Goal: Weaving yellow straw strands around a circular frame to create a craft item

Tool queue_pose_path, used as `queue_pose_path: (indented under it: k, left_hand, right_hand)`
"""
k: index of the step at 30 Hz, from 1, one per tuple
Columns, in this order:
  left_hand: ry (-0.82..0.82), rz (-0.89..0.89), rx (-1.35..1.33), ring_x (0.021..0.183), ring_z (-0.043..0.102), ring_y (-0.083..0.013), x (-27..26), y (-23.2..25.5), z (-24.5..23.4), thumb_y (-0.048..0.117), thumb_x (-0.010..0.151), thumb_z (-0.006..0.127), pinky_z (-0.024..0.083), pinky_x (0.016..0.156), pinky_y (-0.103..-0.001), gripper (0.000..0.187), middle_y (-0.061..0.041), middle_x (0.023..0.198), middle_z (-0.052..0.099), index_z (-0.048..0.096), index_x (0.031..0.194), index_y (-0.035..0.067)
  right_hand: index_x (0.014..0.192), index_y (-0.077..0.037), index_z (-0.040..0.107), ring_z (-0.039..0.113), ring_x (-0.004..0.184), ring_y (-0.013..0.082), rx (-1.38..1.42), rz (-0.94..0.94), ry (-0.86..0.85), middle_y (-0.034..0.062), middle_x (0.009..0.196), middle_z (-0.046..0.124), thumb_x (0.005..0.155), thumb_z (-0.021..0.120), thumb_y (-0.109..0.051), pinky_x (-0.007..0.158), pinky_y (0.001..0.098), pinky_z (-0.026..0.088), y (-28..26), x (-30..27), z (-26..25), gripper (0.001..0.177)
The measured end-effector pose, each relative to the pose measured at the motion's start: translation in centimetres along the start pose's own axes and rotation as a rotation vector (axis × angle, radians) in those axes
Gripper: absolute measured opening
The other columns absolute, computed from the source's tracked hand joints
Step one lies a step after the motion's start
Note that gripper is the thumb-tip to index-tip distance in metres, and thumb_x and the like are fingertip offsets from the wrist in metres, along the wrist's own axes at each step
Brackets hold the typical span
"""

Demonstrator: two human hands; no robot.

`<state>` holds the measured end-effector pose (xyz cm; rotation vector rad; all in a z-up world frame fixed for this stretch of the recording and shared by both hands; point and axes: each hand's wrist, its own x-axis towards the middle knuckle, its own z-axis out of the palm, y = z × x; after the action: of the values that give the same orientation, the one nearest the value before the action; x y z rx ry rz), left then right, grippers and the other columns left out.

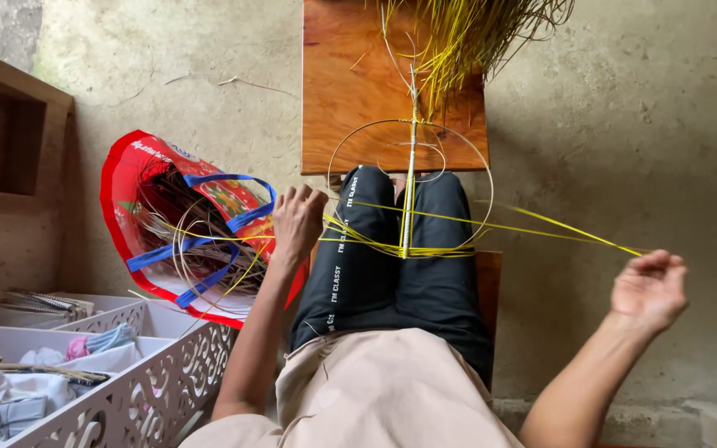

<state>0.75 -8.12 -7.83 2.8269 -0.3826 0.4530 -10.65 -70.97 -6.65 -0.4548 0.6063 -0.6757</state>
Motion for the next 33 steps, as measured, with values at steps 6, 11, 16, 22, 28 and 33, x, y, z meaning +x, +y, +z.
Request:
queue_pose_path:
  k: [6, 11, 16, 22, 28, 33]
  left_hand:
    - [0.068, 0.350, -0.542, 0.086, 0.056, -0.0306, 0.2, 7.7, 1.4, 0.012, 0.104, 0.058, 0.039, 0.075, -0.045, 0.023, -0.006, 0.099, 0.059, 0.069, 0.124, 0.005]
    - [0.456, 0.705, -0.531, 0.078, 0.054, -0.0279, 1.2, 15.6, -2.0, 0.013, 0.106, 0.050, 0.044, 0.067, -0.036, 0.021, -0.010, 0.096, 0.057, 0.066, 0.093, 0.012]
    - [0.459, 0.711, -0.553, 0.075, 0.047, -0.0277, -0.3, 16.1, -0.2, 0.018, 0.106, 0.050, 0.040, 0.067, -0.037, 0.019, -0.009, 0.093, 0.052, 0.064, 0.094, 0.015]
    - [0.445, 0.622, -0.610, 0.069, 0.045, -0.0256, -2.2, 17.0, 0.1, 0.018, 0.108, 0.050, 0.038, 0.064, -0.035, 0.023, -0.006, 0.083, 0.047, 0.067, 0.094, 0.012]
    - [0.324, 0.497, -0.669, 0.071, 0.050, -0.0238, -3.3, 16.7, 2.5, 0.019, 0.105, 0.057, 0.041, 0.066, -0.033, 0.019, -0.002, 0.080, 0.048, 0.066, 0.088, 0.015]
    - [-0.045, -0.301, -0.888, 0.097, 0.065, -0.0466, -2.3, 13.1, 9.6, -0.001, 0.084, 0.067, 0.054, 0.082, -0.055, 0.056, -0.023, 0.105, 0.066, 0.057, 0.140, 0.001]
  right_hand:
    - [0.096, -0.018, 0.054, 0.073, 0.104, 0.0279, -0.678, -0.116, -0.335, 0.0184, 0.120, 0.072, 0.106, 0.050, -0.038, 0.084, 0.0302, 0.061, 8.6, -10.3, 9.1, 0.023]
    - [0.109, -0.002, 0.074, 0.069, 0.102, 0.0206, -1.021, 0.383, -0.888, 0.0135, 0.105, 0.074, 0.101, 0.056, -0.015, 0.090, 0.0388, 0.058, 17.5, -17.2, 12.1, 0.024]
    - [0.084, 0.003, 0.067, 0.065, 0.075, 0.0211, -0.746, 0.677, -0.960, 0.0174, 0.080, 0.064, 0.102, 0.056, -0.004, 0.068, 0.0355, 0.058, 22.3, -15.4, 8.9, 0.023]
    - [0.102, -0.001, 0.073, 0.076, 0.072, 0.0271, -0.780, 0.626, -0.748, 0.0208, 0.085, 0.075, 0.101, 0.065, -0.019, 0.060, 0.0354, 0.062, 24.2, -13.0, 9.5, 0.020]
    - [0.120, -0.002, 0.071, 0.052, 0.041, 0.0108, -0.896, 0.527, -0.715, 0.0166, 0.064, 0.066, 0.101, 0.070, -0.025, 0.031, 0.0178, 0.031, 26.5, -11.8, 10.7, 0.029]
    - [0.096, -0.008, 0.078, 0.047, 0.038, 0.0080, -1.648, 0.165, -0.854, 0.0073, 0.053, 0.068, 0.086, 0.076, -0.010, 0.038, 0.0196, 0.030, 29.2, -6.5, 5.4, 0.011]
